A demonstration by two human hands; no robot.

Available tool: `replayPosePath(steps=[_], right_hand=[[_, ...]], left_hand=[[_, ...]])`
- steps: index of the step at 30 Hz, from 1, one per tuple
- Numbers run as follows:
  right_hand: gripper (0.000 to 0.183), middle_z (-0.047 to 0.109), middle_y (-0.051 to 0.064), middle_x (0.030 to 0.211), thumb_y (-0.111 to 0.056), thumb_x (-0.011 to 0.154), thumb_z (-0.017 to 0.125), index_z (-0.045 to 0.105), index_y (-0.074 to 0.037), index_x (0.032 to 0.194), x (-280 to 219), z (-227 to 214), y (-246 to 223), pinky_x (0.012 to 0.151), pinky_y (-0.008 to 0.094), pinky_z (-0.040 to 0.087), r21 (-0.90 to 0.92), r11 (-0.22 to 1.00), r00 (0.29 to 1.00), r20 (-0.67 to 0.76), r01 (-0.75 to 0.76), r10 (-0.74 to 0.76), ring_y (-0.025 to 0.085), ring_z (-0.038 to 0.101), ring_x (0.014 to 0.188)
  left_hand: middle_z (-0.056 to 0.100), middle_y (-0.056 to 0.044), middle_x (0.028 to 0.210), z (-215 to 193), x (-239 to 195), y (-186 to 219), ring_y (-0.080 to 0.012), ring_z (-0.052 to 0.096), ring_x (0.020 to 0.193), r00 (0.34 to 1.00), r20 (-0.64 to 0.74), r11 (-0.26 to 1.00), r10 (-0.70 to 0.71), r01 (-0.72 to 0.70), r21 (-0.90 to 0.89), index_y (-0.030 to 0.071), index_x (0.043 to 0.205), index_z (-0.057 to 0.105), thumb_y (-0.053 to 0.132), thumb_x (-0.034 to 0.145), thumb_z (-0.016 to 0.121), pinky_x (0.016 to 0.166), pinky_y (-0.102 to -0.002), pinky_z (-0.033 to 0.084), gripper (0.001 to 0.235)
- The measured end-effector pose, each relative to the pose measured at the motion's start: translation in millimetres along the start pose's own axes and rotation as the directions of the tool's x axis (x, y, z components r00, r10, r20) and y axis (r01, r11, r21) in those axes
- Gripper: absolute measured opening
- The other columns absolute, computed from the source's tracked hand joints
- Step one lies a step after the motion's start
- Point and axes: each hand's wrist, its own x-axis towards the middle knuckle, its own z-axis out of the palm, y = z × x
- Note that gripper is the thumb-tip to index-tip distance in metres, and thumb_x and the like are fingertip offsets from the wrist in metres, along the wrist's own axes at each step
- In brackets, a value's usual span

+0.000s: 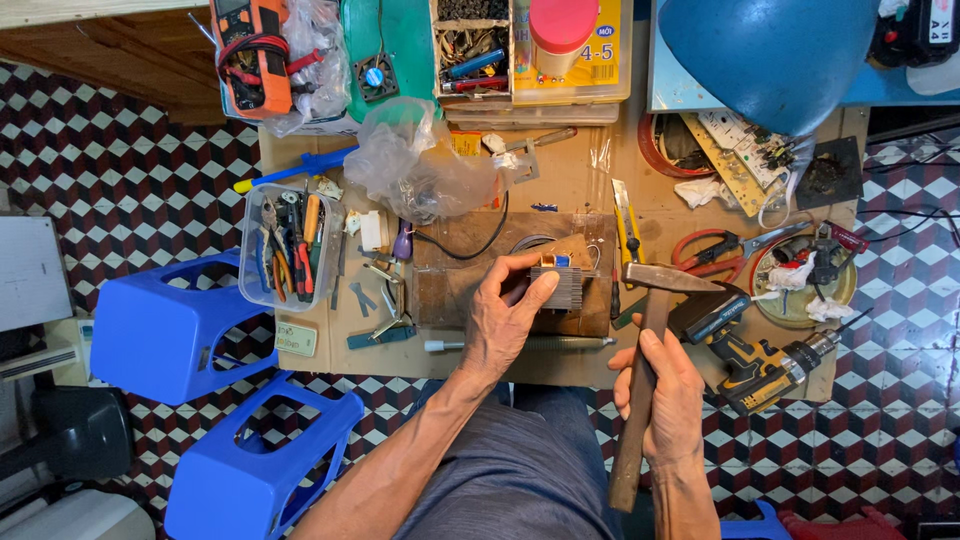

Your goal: The person holds a small electronic component and repeatedly taps it with a hammer while seated at a cluttered workbench. They adjust the component's orientation and continue hammering throughout the clip.

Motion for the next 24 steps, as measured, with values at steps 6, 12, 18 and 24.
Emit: replayPosePath(steps=[6, 12, 18, 24], right_hand=[[0.024, 0.065, 0.012, 0.074, -0.023, 0.105, 0.051, 0.056, -0.002, 0.117, 1, 2, 4, 0.033, 0.022, 0.042, -0.034, 0.999, 0.997, 0.059, -0.037, 0.039, 0.012, 0.057, 0.043], [0.025, 0.065, 0.011, 0.073, -0.023, 0.104, 0.05, 0.058, -0.004, 0.118, 1, 4, 1, 0.032, 0.022, 0.041, -0.057, 0.997, 0.998, 0.037, -0.051, 0.053, 0.011, 0.056, 0.042], [0.023, 0.065, 0.011, 0.073, -0.022, 0.103, 0.05, 0.058, -0.007, 0.118, 1, 4, 2, 0.032, 0.022, 0.041, -0.056, 0.998, 0.999, -0.018, -0.04, 0.039, 0.011, 0.056, 0.041], [0.023, 0.066, 0.013, 0.074, -0.021, 0.106, 0.051, 0.055, -0.001, 0.116, -1, 0, 4, 0.033, 0.023, 0.041, -0.093, 0.995, 0.999, 0.032, -0.021, 0.024, 0.012, 0.056, 0.043]], left_hand=[[0.072, -0.014, 0.121, 4, -2, 4, -0.0185, 0.069, 0.113, 1.0, -0.004, 0.999, -0.002, 0.002, -0.037, 0.004, 0.127, 0.062, 0.031, 0.093, 0.073, 0.097, -0.031, 0.057, 0.045], [0.07, -0.016, 0.127, 8, -9, 2, -0.0203, 0.068, 0.117, 0.994, -0.082, 0.993, 0.071, -0.063, 0.099, 0.003, 0.134, 0.059, 0.032, 0.093, 0.074, 0.101, -0.033, 0.054, 0.053], [0.061, -0.019, 0.136, 14, -24, -2, -0.0242, 0.063, 0.126, 0.968, -0.085, 0.97, 0.235, -0.228, 0.086, 0.001, 0.141, 0.045, 0.031, 0.086, 0.083, 0.107, -0.036, 0.052, 0.074], [0.072, -0.015, 0.122, 17, -26, -5, -0.0214, 0.071, 0.114, 0.98, -0.152, 0.971, 0.132, -0.097, 0.217, 0.003, 0.134, 0.053, 0.032, 0.08, 0.087, 0.099, -0.034, 0.057, 0.07]])
